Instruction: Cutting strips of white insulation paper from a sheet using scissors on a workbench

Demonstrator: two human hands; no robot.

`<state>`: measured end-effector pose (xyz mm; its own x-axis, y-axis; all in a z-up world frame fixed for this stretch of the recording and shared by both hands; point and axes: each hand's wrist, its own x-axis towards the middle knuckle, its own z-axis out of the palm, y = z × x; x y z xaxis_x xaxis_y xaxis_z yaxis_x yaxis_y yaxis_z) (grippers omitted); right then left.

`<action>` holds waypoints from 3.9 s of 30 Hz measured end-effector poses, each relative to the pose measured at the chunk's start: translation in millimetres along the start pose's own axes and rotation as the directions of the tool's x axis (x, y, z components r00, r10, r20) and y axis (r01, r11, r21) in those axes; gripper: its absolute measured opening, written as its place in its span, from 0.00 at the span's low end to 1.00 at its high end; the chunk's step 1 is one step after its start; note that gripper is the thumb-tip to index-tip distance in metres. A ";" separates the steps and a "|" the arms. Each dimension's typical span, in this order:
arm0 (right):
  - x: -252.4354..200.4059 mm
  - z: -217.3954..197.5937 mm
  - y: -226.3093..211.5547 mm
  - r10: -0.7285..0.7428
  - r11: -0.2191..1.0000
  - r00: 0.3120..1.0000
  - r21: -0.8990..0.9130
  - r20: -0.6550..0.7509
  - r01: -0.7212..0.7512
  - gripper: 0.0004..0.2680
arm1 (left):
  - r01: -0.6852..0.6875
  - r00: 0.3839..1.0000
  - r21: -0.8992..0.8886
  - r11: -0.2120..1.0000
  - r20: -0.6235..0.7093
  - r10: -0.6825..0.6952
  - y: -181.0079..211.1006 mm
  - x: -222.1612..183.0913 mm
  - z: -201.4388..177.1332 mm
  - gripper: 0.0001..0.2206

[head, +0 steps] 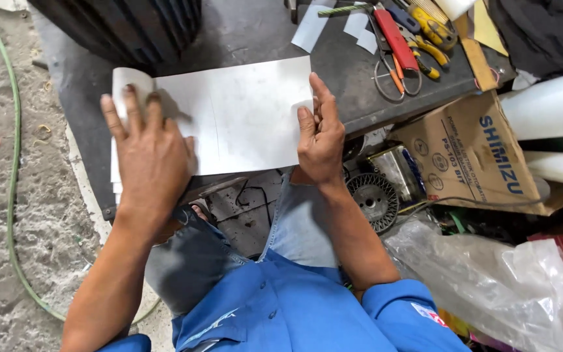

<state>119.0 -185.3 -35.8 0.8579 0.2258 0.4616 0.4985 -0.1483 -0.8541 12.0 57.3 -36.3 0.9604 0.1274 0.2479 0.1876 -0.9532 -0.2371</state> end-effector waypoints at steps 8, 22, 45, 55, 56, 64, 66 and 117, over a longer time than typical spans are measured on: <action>-2.3 -33.5 4.8 0.177 0.954 0.984 -0.243 -0.008 -0.174 0.19 | 0.081 0.981 0.377 0.922 0.135 -0.141 -35.6 -10.0 34.7 0.14; -48.1 -106.4 -22.7 0.545 0.837 0.636 -0.317 0.546 -0.446 0.07 | 0.286 0.958 0.000 0.958 -0.006 -0.286 -52.6 13.3 29.1 0.41; 81.5 -153.6 95.2 0.296 0.259 0.937 -0.960 0.187 0.110 0.09 | 0.218 0.970 -0.387 0.896 0.190 -0.153 4.8 8.8 61.2 0.31; 109.1 -179.0 74.5 0.176 0.395 0.954 -0.905 0.244 0.159 0.11 | 0.007 0.918 -0.627 0.779 0.313 0.243 11.7 15.4 -2.8 0.41; 114.5 -181.1 75.6 0.085 0.396 0.960 -0.893 0.268 0.215 0.07 | -0.024 0.924 -0.613 0.790 0.288 0.251 16.3 18.9 3.1 0.40; 123.4 -136.9 36.1 0.675 0.133 0.719 -0.986 0.166 0.102 0.12 | -0.377 0.864 -0.648 0.662 0.012 0.504 39.2 58.3 3.2 0.38; 115.7 -144.0 60.0 0.516 0.310 0.822 -0.947 0.240 0.082 0.14 | -0.462 0.829 -0.553 0.694 0.008 0.559 42.3 61.1 11.0 0.38; 105.1 14.4 -6.3 -0.461 0.649 0.674 -0.299 0.577 0.700 0.20 | -0.588 0.721 -0.516 0.622 0.013 0.693 53.9 76.6 23.2 0.41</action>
<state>204.3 -146.8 14.6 0.2767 0.7761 0.5667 0.9609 -0.2259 -0.1598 100.5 22.0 -51.9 0.8252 -0.5648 0.0022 -0.5547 -0.8097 0.1917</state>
